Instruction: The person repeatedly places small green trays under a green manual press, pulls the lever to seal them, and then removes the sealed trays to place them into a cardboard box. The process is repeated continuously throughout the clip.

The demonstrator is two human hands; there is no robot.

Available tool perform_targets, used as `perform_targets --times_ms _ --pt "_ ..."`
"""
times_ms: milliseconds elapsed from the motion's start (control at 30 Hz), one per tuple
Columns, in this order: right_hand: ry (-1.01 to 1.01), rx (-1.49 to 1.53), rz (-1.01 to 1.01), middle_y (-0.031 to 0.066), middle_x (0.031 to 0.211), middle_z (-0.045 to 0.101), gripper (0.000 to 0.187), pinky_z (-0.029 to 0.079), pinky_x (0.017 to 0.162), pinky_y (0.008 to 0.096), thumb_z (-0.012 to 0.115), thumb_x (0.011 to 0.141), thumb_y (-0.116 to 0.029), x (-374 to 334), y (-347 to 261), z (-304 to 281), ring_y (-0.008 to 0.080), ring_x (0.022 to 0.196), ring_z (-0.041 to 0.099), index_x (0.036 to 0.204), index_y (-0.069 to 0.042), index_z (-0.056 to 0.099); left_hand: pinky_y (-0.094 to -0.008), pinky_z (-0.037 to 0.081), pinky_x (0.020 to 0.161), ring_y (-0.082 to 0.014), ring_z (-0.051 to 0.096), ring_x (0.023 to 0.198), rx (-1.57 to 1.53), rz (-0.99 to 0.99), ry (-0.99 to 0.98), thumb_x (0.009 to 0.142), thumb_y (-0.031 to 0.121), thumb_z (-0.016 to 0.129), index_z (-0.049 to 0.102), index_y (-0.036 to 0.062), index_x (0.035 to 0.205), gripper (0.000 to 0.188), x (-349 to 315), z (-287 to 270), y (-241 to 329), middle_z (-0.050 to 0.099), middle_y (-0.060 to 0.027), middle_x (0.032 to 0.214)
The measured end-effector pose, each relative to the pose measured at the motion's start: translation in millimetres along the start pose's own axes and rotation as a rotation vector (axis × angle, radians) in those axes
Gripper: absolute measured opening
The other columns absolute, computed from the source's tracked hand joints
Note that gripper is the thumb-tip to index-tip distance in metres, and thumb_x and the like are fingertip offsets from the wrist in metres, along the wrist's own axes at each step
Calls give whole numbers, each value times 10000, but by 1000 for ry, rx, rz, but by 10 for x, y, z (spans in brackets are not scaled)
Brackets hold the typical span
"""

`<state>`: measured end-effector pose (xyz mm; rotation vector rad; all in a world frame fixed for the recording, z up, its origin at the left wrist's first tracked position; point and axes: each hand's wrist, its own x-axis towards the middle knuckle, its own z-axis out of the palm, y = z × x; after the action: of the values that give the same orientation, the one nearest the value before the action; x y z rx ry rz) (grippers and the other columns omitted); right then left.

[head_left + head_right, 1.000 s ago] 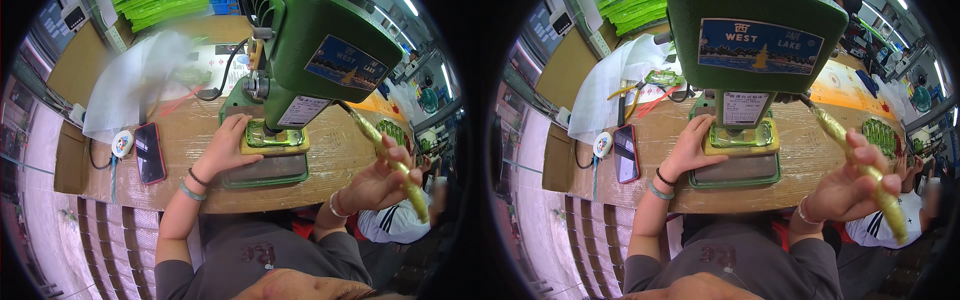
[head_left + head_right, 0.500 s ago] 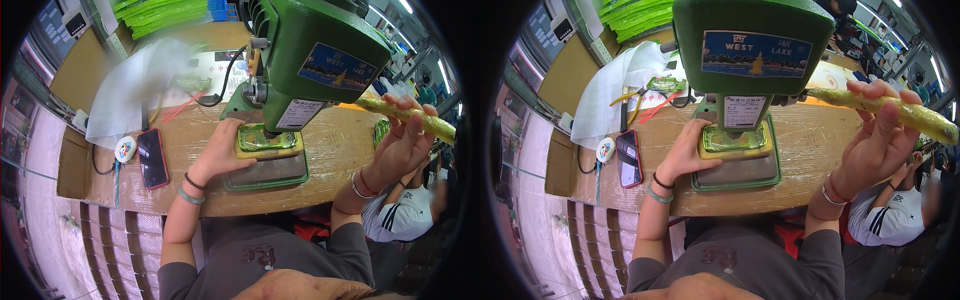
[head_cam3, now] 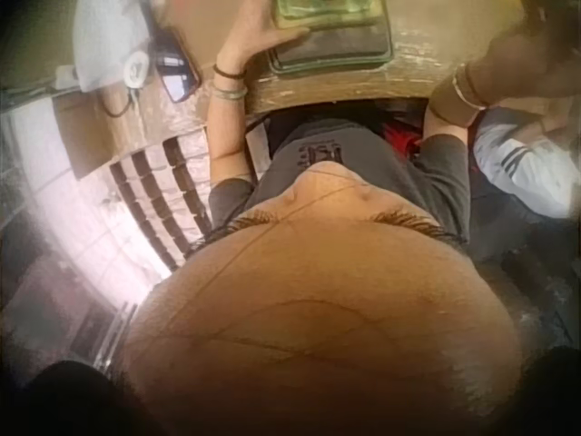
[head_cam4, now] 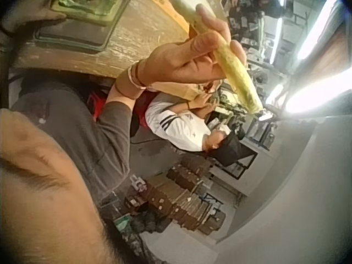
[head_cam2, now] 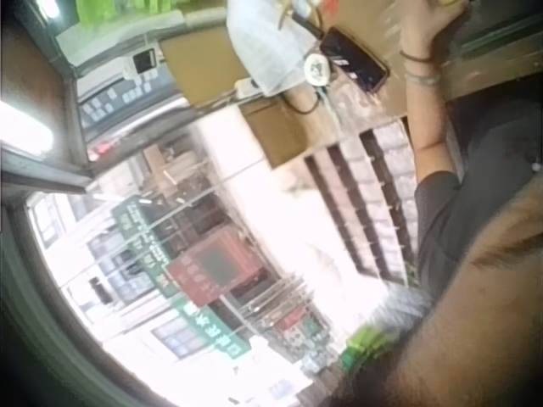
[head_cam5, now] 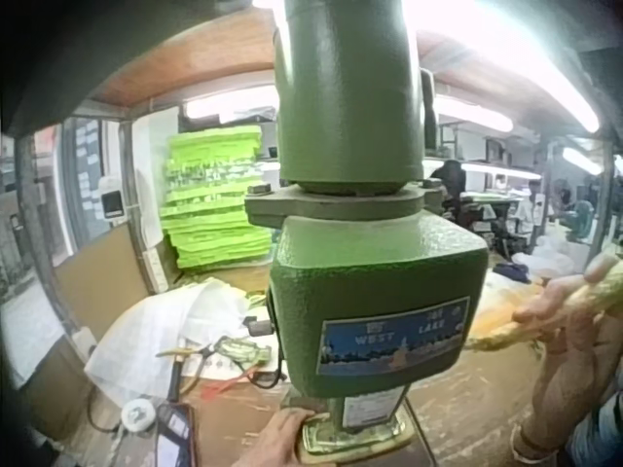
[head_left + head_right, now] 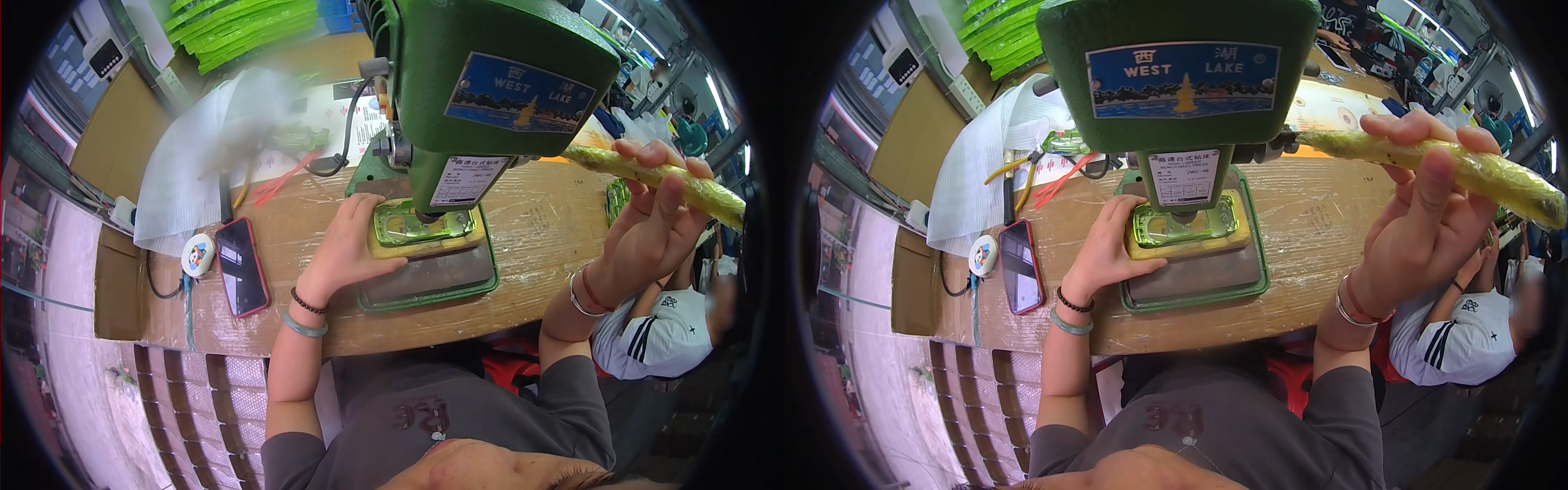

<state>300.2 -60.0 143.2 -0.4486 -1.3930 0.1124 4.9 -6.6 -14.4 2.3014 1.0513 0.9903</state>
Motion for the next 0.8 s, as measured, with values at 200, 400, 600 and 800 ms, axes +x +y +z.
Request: perform_targets --times_ms 200,400,600,800 --pt "-5 -26 -7 226 973 634 275 613 767 416 476 1036 -142 -44 -27 -6 332 885 687 1271 -4 437 -416 452 986 -365 540 1140 4 3 8 599 279 886 510 -14 1265 820 0 5 -13 545 -192 1195" --pt "90 -67 -53 192 998 616 287 546 921 492 476 1036 -166 -498 -80 -27 343 990 646 1299 -86 392 -419 453 986 -368 540 1140 -8 8 4 597 280 886 512 -20 1261 819 12 17 7 546 -195 1196" --pt "61 -176 -99 197 1083 598 361 536 943 504 490 1029 -177 -570 -46 -21 336 1044 628 1354 -118 345 -420 454 983 -370 540 1139 -7 17 -4 601 292 882 512 -19 1262 818 12 9 15 541 -193 1202" --pt "-146 -432 98 130 962 666 291 552 796 308 537 970 -93 713 1200 187 216 886 668 1231 21 597 -417 453 987 -365 537 1143 29 -14 9 601 298 882 515 -13 1260 816 -26 -36 7 541 -187 1207"
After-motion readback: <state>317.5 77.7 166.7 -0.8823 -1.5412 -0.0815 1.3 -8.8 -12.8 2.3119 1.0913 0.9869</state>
